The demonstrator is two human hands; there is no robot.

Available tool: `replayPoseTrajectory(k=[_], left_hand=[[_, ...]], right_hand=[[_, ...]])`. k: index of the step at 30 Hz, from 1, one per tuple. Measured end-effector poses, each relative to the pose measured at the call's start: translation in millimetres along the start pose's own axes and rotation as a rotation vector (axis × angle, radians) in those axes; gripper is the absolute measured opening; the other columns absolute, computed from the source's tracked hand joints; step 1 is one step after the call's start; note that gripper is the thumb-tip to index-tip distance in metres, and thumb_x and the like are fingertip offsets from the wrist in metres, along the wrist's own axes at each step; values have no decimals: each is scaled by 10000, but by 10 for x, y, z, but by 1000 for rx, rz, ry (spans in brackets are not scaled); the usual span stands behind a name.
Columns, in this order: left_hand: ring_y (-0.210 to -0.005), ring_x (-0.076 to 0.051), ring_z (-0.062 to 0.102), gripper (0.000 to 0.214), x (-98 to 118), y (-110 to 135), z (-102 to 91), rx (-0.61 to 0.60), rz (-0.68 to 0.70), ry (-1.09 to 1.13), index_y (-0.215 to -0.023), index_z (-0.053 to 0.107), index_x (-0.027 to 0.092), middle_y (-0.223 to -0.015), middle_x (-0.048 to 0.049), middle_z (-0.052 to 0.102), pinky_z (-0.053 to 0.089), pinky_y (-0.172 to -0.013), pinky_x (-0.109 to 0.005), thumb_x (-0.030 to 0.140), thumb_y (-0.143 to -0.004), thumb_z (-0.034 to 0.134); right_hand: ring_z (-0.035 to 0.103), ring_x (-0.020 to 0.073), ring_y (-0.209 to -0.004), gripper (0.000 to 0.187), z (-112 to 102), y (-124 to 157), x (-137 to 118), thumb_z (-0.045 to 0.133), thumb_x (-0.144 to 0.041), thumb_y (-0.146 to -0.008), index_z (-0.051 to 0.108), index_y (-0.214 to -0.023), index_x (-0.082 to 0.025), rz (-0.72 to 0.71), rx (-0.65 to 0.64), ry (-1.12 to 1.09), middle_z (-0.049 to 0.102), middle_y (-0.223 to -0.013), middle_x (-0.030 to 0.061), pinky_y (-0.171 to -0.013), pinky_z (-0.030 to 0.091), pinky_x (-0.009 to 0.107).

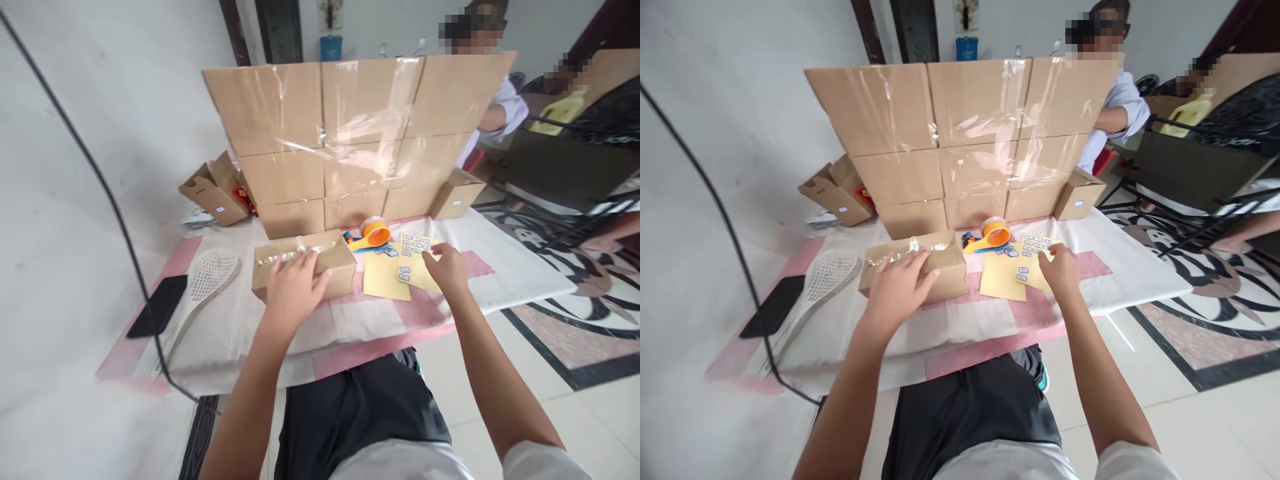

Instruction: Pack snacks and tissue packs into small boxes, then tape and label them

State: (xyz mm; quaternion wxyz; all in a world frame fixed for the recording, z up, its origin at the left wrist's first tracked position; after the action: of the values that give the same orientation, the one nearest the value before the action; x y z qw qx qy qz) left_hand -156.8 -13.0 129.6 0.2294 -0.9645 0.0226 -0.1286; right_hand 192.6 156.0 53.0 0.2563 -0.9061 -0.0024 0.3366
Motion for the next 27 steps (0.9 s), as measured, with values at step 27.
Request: replayPoseTrajectory(k=[27], left_hand=[[-1360, -285, 612, 480, -345, -146, -227, -59, 123, -201, -1374, 652, 234, -1432, -99, 674, 420, -1176, -488, 448, -1029, 397]], right_hand=[[447, 443, -1243, 748, 149, 289, 709, 647, -498, -805, 464, -1426, -121, 212, -191, 228, 551, -1363, 239, -1042, 338, 573]])
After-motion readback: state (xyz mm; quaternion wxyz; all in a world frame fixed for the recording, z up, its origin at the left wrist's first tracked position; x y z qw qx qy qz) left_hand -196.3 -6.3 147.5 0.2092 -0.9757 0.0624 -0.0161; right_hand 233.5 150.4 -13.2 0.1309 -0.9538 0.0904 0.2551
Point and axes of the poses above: each hand's wrist, its own y-axis away from the middle knuckle, its own z-axis out of the palm, x = y × z, the point moved 6 cm from there along -y, towards the middle knuckle
